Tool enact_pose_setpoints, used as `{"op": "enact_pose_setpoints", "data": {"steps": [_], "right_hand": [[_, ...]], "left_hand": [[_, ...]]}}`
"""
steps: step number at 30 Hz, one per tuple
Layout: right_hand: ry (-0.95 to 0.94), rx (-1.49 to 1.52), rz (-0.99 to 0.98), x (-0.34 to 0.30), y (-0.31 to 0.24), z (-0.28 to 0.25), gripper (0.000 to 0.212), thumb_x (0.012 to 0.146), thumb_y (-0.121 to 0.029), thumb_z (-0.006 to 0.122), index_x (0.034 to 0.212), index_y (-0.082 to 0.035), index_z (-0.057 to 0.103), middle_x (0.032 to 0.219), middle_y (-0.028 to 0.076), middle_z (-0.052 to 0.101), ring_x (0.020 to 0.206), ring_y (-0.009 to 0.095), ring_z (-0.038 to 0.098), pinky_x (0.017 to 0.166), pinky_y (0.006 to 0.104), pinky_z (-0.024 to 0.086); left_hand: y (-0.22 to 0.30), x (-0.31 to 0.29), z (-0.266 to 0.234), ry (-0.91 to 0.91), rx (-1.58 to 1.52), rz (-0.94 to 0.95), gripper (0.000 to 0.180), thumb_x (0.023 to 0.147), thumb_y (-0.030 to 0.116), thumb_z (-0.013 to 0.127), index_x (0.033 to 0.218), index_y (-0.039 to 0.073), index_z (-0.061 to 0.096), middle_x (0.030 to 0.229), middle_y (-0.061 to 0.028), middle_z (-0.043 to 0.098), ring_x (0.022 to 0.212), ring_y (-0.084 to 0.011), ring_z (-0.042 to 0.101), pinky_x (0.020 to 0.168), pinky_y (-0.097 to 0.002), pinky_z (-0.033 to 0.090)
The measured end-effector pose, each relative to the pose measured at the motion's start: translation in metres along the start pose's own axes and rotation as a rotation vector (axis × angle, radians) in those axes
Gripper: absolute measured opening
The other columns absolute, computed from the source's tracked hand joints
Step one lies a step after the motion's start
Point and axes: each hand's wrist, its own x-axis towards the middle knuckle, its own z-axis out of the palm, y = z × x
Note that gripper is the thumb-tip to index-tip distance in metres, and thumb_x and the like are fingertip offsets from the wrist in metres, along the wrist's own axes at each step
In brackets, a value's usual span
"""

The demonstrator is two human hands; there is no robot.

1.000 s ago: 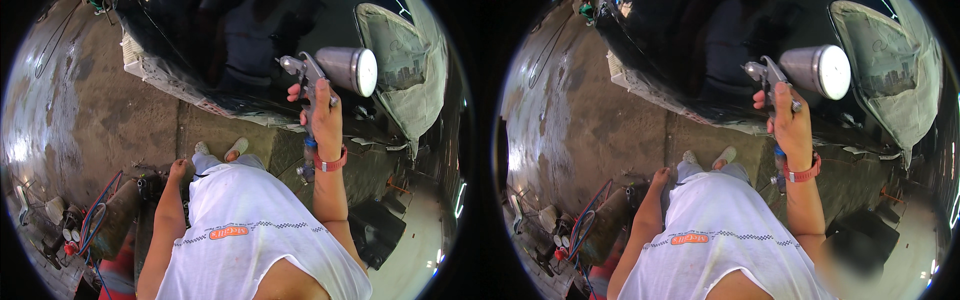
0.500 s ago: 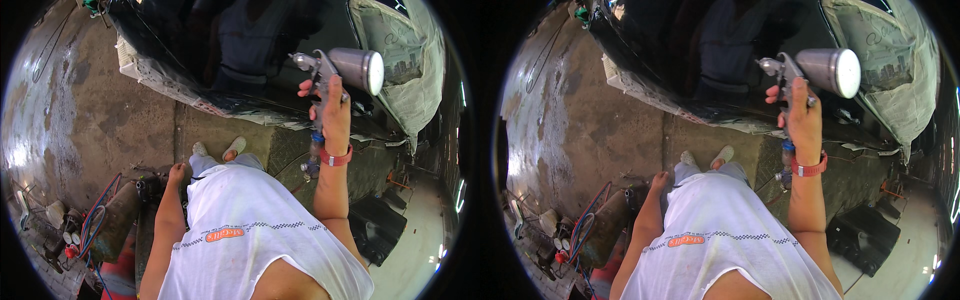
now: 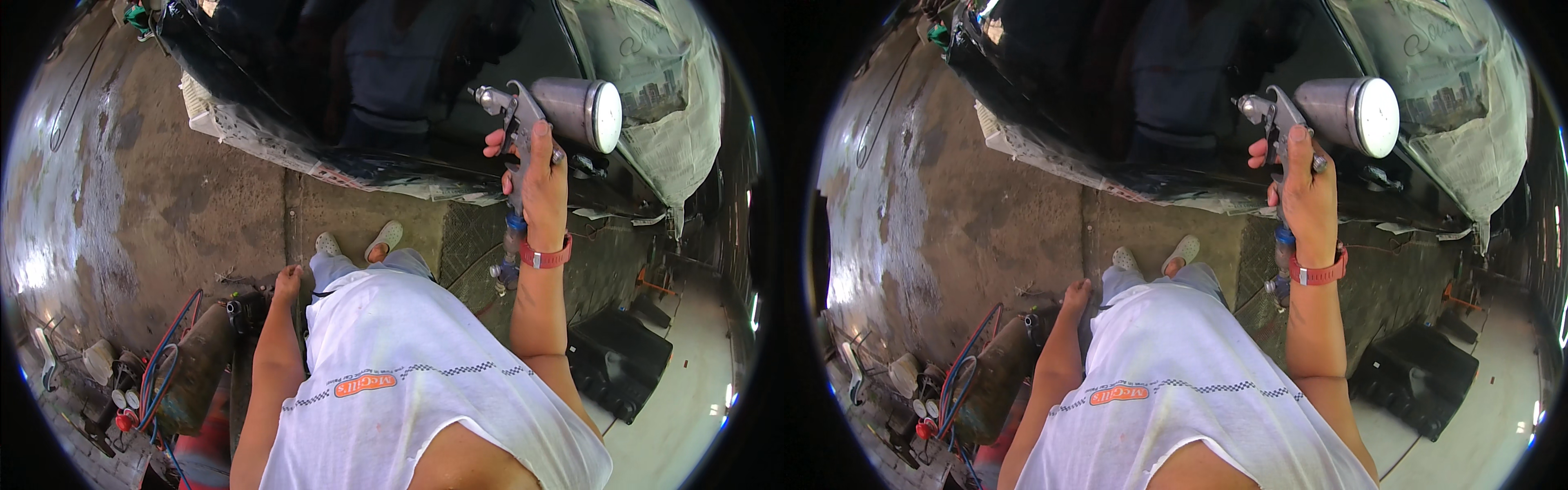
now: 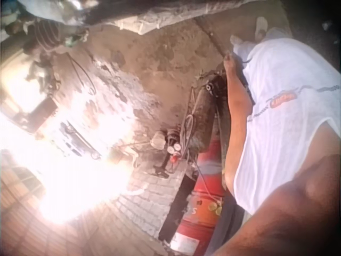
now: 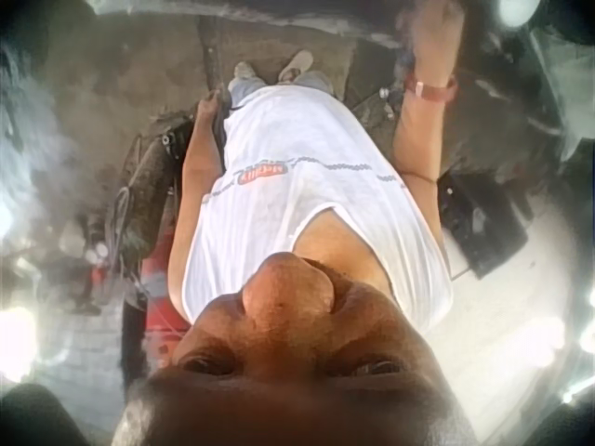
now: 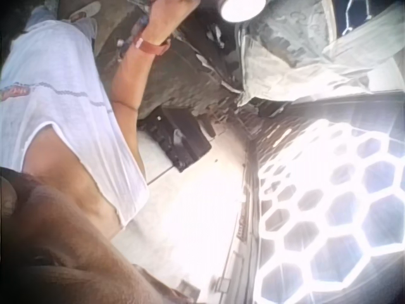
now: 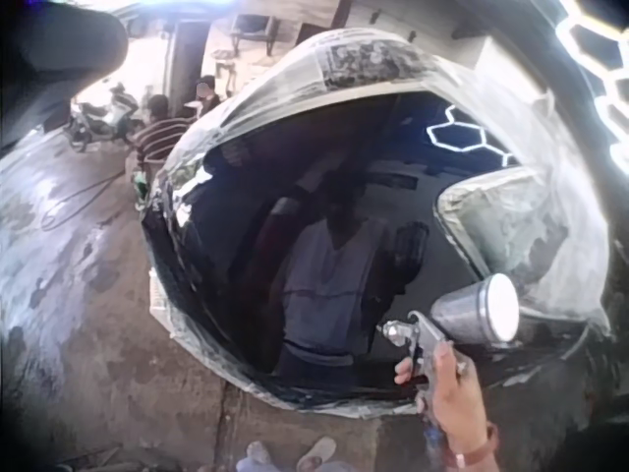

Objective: The person uses a spray gun to apply black paint to the rear trunk of a car. The vehicle is partially masked with newspaper to protect adjacent areas. The person moves around the car to cover different sections of the trunk lid with even strokes.

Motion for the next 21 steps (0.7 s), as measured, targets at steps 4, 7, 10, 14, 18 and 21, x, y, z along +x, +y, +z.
{"op": "enact_pose_setpoints", "data": {"steps": [4,7,10,14,18,21], "right_hand": [[0.018,0.013,-0.010,0.011,-0.002,0.005,0.059,0.108,-0.053,0.045,0.114,0.002,0.067,0.094,0.010,0.073,0.080,0.014,0.069,0.048,0.0248,0.045],[-0.028,0.034,0.007,0.013,-0.002,0.006,0.059,0.107,-0.053,0.047,0.117,0.001,0.067,0.094,0.010,0.073,0.080,0.014,0.069,0.047,0.0244,0.044],[-0.056,0.064,0.015,0.013,-0.010,0.016,0.060,0.107,-0.054,0.047,0.120,0.001,0.067,0.093,0.010,0.073,0.080,0.014,0.069,0.047,0.0239,0.044],[-0.095,0.079,-0.030,0.016,-0.025,0.030,0.061,0.107,-0.055,0.047,0.123,0.001,0.066,0.092,0.009,0.072,0.079,0.012,0.069,0.047,0.0235,0.044],[-0.125,0.067,-0.104,0.024,-0.035,0.044,0.061,0.106,-0.055,0.049,0.121,0.002,0.067,0.089,0.008,0.072,0.074,0.010,0.066,0.048,0.0231,0.044],[-0.145,0.070,-0.124,0.029,-0.041,0.053,0.060,0.106,-0.054,0.051,0.114,0.002,0.070,0.085,0.007,0.071,0.063,0.008,0.060,0.047,0.0230,0.043]], "left_hand": [[0.013,-0.007,-0.003,0.032,0.011,0.030,0.049,0.096,0.040,0.066,0.123,-0.001,0.070,0.114,-0.0195,0.075,0.111,-0.0302,0.071,0.097,-0.0395,0.053],[0.017,-0.010,-0.004,0.041,0.057,0.043,0.050,0.095,0.041,0.066,0.123,0.000,0.070,0.115,-0.0196,0.075,0.111,-0.0305,0.071,0.097,-0.0399,0.053],[0.013,-0.013,-0.004,0.042,0.128,0.027,0.049,0.095,0.041,0.066,0.123,0.000,0.070,0.115,-0.0198,0.075,0.112,-0.0309,0.071,0.097,-0.0402,0.053],[0.003,-0.015,-0.004,0.018,0.133,0.025,0.049,0.095,0.040,0.066,0.125,0.001,0.070,0.118,-0.0200,0.074,0.114,-0.0312,0.070,0.099,-0.0405,0.052],[0.012,-0.021,-0.006,0.003,0.101,-0.013,0.049,0.096,0.039,0.065,0.126,0.001,0.069,0.120,-0.0205,0.073,0.116,-0.0315,0.069,0.100,-0.0404,0.051],[0.000,-0.010,-0.002,0.005,0.041,-0.021,0.049,0.096,0.039,0.065,0.126,0.000,0.070,0.121,-0.0207,0.073,0.117,-0.0314,0.069,0.101,-0.0400,0.051]]}}
